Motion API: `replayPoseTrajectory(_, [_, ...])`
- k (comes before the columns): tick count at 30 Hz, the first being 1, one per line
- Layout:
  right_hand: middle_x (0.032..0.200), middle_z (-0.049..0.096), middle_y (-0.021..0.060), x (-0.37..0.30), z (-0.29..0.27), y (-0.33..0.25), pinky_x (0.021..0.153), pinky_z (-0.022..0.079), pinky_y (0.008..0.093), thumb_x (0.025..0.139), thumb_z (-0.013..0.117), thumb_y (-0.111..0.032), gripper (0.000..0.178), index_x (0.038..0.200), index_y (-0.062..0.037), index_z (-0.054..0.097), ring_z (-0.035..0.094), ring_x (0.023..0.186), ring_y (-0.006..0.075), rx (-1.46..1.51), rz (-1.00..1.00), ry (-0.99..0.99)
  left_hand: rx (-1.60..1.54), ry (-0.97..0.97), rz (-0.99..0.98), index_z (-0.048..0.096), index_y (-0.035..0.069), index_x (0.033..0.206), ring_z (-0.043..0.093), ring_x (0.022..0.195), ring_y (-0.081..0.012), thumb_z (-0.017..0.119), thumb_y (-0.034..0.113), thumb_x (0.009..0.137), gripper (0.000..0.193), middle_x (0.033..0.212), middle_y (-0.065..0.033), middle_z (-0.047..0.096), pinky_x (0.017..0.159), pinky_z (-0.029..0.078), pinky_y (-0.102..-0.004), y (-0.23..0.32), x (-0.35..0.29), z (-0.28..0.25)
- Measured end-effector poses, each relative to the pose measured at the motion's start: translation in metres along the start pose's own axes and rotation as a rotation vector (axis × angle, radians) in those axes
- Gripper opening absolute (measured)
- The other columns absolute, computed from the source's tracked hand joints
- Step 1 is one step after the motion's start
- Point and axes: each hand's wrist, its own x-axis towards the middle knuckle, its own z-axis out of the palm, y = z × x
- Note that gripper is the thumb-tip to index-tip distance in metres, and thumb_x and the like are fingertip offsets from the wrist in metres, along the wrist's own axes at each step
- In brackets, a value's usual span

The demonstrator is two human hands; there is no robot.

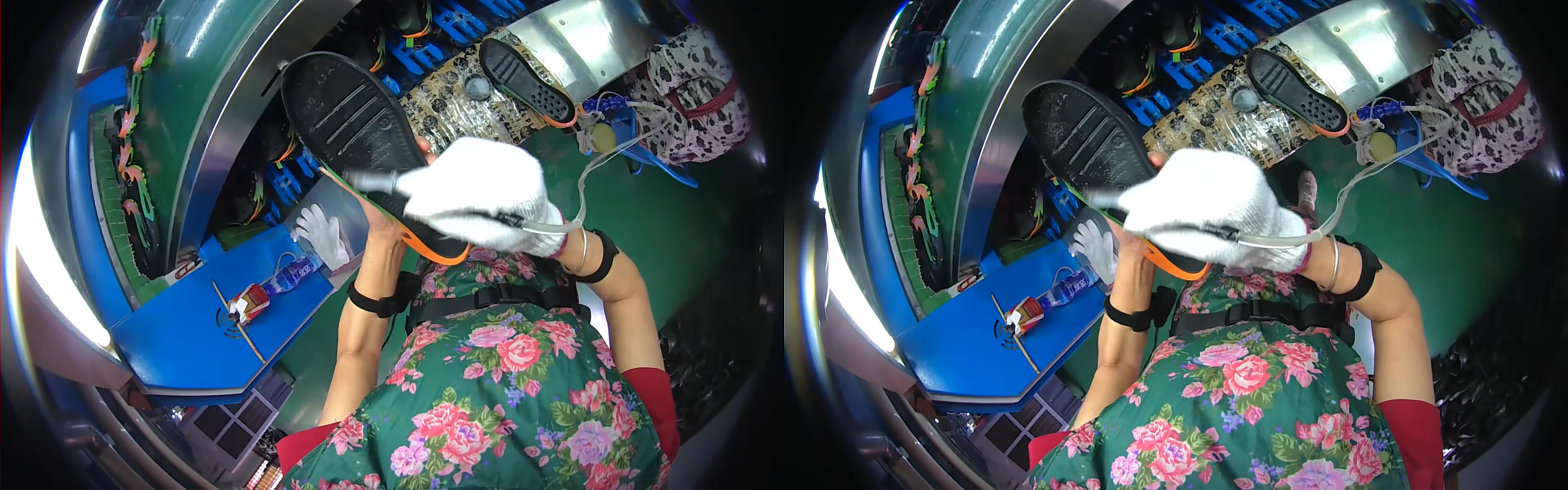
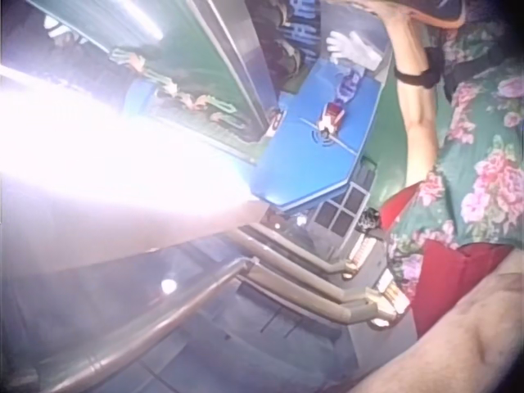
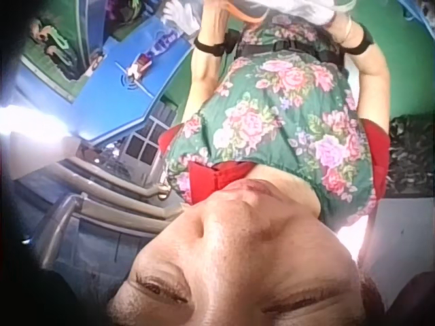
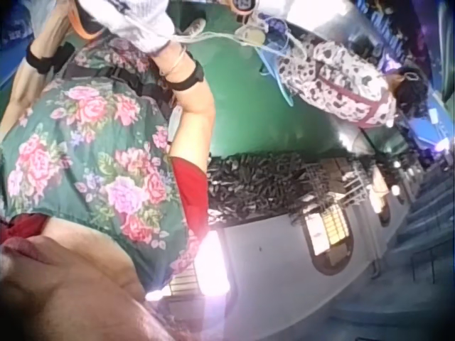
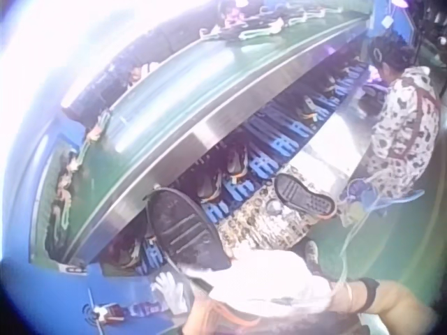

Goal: The person picks up a shoe sole from a conveyor belt, applies liquid to its surface with a brush, and places the sole back onto the belt, repeating this process for several soles.

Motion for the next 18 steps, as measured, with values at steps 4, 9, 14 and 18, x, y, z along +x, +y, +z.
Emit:
replayPoseTrajectory(4, [0.113,0.076,0.0085,-0.011,0.019,0.003,0.085,0.059,0.0377,0.083,0.077,-0.01,0.035,0.118,-0.0111,0.076,0.073,0.092,0.0272,-0.112,-0.069,0.012,-0.085,-0.004,-0.037,0.053,-0.004,0.131,0.07,0.102,-0.0301,0.032,0.106,0.068,0.129,0.108,-0.0194,0.069,0.089,0.06,-0.0451,0.009,0.001,0.002])
replayPoseTrajectory(9, [0.106,0.077,0.0052,-0.01,0.007,0.007,0.08,0.059,0.0362,0.081,0.08,-0.011,0.03,0.111,-0.0127,0.079,0.073,0.089,0.0241,0.147,0.065,0.015,-0.162,-0.149,-0.018,0.054,-0.004,0.13,0.066,0.108,-0.0373,0.039,0.106,0.064,0.129,0.11,-0.0193,0.068,0.096,0.055,-0.0497,0.016,0.008,0.001])
replayPoseTrajectory(14, [0.102,0.077,0.0064,-0.019,0.02,-0.006,0.074,0.058,0.0362,0.086,0.081,-0.018,0.028,0.113,-0.0126,0.078,0.072,0.086,0.0247,-0.075,-0.016,0.007,-0.122,-0.117,-0.011,0.054,-0.006,0.128,0.064,0.106,-0.037,0.039,0.107,0.063,0.131,0.107,-0.0217,0.066,0.098,0.053,-0.0508,0.024,0.014,0.001])
replayPoseTrajectory(18, [0.102,0.077,0.0034,-0.014,0.01,-0.002,0.072,0.058,0.0357,0.083,0.081,-0.012,0.03,0.112,-0.013,0.078,0.072,0.085,0.0243,0.084,0.046,0.009,-0.12,-0.199,0.043,0.055,-0.006,0.125,0.064,0.105,-0.0356,0.04,0.106,0.064,0.128,0.11,-0.0203,0.064,0.099,0.053,-0.0496,0.03,0.019,-0.009])
